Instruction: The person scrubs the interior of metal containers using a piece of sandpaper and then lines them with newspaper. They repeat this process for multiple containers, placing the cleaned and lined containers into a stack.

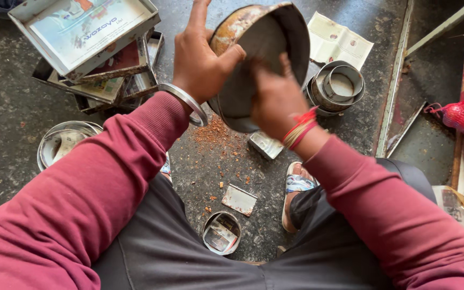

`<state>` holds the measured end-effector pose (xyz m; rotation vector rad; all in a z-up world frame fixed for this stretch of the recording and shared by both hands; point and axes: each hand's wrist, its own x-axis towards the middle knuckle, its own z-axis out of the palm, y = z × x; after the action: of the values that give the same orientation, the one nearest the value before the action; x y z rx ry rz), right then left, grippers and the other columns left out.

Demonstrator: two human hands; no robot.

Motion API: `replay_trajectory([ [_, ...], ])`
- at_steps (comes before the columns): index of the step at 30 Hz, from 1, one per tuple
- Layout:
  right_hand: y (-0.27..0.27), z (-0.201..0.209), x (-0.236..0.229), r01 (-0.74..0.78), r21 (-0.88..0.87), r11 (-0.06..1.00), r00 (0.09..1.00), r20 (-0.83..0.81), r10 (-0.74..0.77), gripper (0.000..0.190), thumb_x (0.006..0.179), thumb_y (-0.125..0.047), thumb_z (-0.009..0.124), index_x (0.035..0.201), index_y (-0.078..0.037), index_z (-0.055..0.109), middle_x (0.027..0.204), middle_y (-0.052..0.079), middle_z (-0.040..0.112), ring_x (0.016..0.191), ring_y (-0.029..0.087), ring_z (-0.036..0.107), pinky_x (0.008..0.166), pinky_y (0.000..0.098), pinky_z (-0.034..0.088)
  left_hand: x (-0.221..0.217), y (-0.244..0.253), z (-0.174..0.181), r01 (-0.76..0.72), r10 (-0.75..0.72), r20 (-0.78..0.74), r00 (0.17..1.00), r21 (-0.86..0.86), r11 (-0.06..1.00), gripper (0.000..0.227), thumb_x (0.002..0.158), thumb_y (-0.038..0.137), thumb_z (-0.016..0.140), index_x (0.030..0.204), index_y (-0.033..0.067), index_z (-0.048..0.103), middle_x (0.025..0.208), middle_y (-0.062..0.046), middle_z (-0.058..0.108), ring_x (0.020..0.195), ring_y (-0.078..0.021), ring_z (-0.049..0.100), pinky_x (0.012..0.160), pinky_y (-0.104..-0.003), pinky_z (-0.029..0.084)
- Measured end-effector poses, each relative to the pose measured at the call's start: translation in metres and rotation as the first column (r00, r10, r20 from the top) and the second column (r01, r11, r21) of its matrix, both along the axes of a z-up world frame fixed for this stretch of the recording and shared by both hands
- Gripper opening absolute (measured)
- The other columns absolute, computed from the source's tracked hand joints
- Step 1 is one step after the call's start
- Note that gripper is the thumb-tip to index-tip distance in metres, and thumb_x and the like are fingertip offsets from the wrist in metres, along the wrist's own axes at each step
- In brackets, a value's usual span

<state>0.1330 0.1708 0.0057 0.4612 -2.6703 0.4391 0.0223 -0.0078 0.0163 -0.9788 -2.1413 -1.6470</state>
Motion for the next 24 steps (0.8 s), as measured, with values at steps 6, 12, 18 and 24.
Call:
replay_trajectory([
  [6, -0.013, 0.005, 0.014, -0.008, -0.124, 0.992, 0.951, 0.305, 0.046, 0.044, 0.090, -0.003, 0.057, 0.133, -0.003, 0.067, 0.111, 0.017, 0.076, 0.094, 0.035, 0.074, 0.117, 0.0550, 0.030, -0.020, -0.011, 0.009, -0.110, 0.111, 0.012, 0.994, -0.052, 0.993, 0.044, 0.087, 0.024, 0.080, 0.117, -0.0018, 0.059, 0.078, -0.013, 0.076, 0.066, -0.0212, 0.077, 0.060, -0.034, 0.059],
  [12, 0.004, 0.027, 0.010, -0.060, -0.657, 0.752, 0.876, 0.327, 0.355, 0.037, 0.104, -0.020, 0.060, 0.131, 0.005, 0.066, 0.115, 0.020, 0.077, 0.105, 0.035, 0.073, 0.094, 0.0364, 0.056, -0.017, -0.018, 0.015, 0.081, -0.092, -0.173, 0.981, -0.071, 0.994, 0.039, 0.088, 0.025, 0.079, 0.109, -0.0029, 0.061, 0.084, -0.016, 0.075, 0.073, -0.0253, 0.077, 0.067, -0.036, 0.061],
  [18, -0.050, 0.018, 0.031, -0.264, -0.207, 0.942, 0.952, 0.099, 0.289, 0.050, 0.099, -0.028, 0.065, 0.133, 0.008, 0.062, 0.118, 0.026, 0.070, 0.107, 0.043, 0.068, 0.099, 0.0473, 0.049, -0.021, -0.012, 0.012, 0.165, -0.178, -0.179, 0.968, -0.084, 0.983, 0.041, 0.088, 0.022, 0.079, 0.113, -0.0026, 0.058, 0.090, -0.017, 0.075, 0.079, -0.0305, 0.074, 0.074, -0.040, 0.058],
  [24, -0.072, 0.019, 0.045, -0.178, 0.332, 0.926, 0.976, 0.183, 0.122, 0.055, 0.085, -0.043, 0.067, 0.115, 0.003, 0.069, 0.109, 0.022, 0.070, 0.097, 0.036, 0.069, 0.106, 0.0599, 0.033, -0.032, -0.027, 0.008, 0.253, -0.279, -0.199, 0.940, -0.147, 0.956, 0.052, 0.087, 0.019, 0.079, 0.123, -0.0053, 0.051, 0.097, -0.021, 0.067, 0.089, -0.0327, 0.072, 0.081, -0.039, 0.059],
])
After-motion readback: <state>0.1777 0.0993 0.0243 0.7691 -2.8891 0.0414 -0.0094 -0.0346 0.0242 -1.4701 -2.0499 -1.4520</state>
